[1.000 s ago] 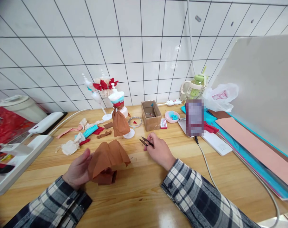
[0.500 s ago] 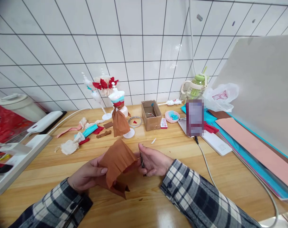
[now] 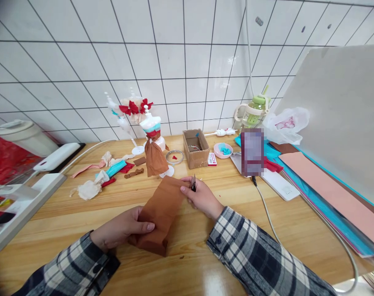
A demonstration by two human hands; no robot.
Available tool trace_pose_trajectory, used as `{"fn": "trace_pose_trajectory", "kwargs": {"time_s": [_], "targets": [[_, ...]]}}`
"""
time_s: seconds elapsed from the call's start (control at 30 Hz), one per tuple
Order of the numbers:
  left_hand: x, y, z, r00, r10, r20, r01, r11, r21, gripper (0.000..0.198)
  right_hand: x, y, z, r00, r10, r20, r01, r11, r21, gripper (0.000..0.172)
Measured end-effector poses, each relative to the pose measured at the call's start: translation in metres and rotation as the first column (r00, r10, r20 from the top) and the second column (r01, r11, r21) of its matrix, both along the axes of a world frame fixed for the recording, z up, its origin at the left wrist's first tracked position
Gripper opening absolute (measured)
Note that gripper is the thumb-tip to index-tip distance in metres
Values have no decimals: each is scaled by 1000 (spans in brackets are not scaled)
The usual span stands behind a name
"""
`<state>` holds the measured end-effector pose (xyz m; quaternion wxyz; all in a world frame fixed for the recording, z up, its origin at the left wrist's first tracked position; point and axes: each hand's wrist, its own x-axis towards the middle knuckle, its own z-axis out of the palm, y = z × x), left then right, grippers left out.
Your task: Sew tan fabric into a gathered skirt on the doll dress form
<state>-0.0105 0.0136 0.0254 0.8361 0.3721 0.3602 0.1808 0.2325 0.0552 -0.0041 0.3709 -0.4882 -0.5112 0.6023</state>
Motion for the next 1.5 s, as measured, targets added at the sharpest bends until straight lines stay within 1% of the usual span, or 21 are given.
{"fn": "trace_pose_trajectory", "kwargs": {"time_s": [0.07, 0.13, 0.2, 0.23, 0.27, 0.3, 0.37, 0.4, 0.47, 0.57, 0.6, 0.67, 0.77, 0.83, 0.93, 1.0, 1.07, 1.13, 1.3, 1.4, 1.5], "targets": [[-3, 2, -1, 998, 60, -28, -60, 998, 3, 29, 3, 1, 3, 995, -74, 71, 67, 994, 89, 53], [-9, 6, -1, 990, 137, -44, -138, 990, -13, 27, 10, 2, 11, 979, -119, 167, 85, 976, 201, 49], [-14, 10, -1, 979, 196, -62, -198, 980, -28, 26, 16, 1, 19, 963, -66, 262, -13, 957, 290, 45], [-16, 12, -1, 976, 209, -66, -212, 977, -35, 27, 17, -1, 24, 956, 11, 293, -97, 955, 280, 44], [-17, 13, -1, 975, 212, -66, -215, 976, -37, 29, 17, -4, 27, 942, 122, 312, -197, 955, 221, 42], [-18, 13, -1, 976, 209, -64, -211, 977, -33, 31, 16, -7, 31, 917, 244, 315, -294, 948, 123, 41], [-17, 13, -2, 978, 201, -55, -202, 979, -8, 34, 11, -15, 35, 856, 441, 272, -427, 897, -109, 41], [-16, 13, -2, 978, 202, -52, -202, 979, 7, 35, 8, -19, 37, 836, 494, 238, -452, 867, -209, 42], [-13, 12, -3, 976, 212, -45, -211, 977, 36, 35, 2, -24, 39, 831, 526, 178, -454, 828, -330, 43], [-9, 10, -5, 969, 244, -35, -241, 968, 74, 31, -4, -28, 39, 839, 539, 81, -474, 795, -380, 43], [-8, 10, -5, 968, 251, -28, -248, 965, 89, 31, -6, -28, 37, 839, 541, 64, -484, 794, -367, 44], [-6, 8, -7, 967, 254, -9, -251, 961, 112, 36, -9, -27, 32, 842, 531, 93, -480, 817, -320, 49], [-3, 8, -9, 967, 253, 6, -252, 958, 140, 44, -13, -26, 22, 849, 464, 254, -422, 883, -204, 59], [-2, 8, -11, 967, 256, -3, -251, 952, 173, 44, -14, -26, 16, 853, 406, 327, -396, 913, -100, 64], [2, 9, -14, 957, 290, -27, -277, 935, 220, 41, -14, -25, 11, 848, 325, 419, -393, 916, 85, 62], [3, 9, -15, 938, 346, -40, -326, 913, 244, 42, -12, -23, 10, 836, 265, 480, -381, 910, 161, 58], [4, 10, -16, 917, 396, -54, -367, 888, 277, 42, -10, -21, 9, 826, 224, 518, -362, 914, 183, 55], [3, 10, -16, 910, 409, -68, -370, 875, 312, 40, -9, -20, 10, 821, 209, 532, -360, 912, 198, 53], [1, 10, -16, 933, 347, -94, -294, 887, 355, 42, -10, -21, 12, 810, 269, 521, -417, 889, 189, 53], [1, 10, -17, 926, 357, -127, -288, 882, 374, 45, -9, -22, 15, 817, 307, 488, -438, 880, 181, 55], [1, 11, -19, 924, 364, -118, -302, 882, 361, 45, -7, -20, 17, 833, 293, 470, -422, 886, 195, 53]]}}
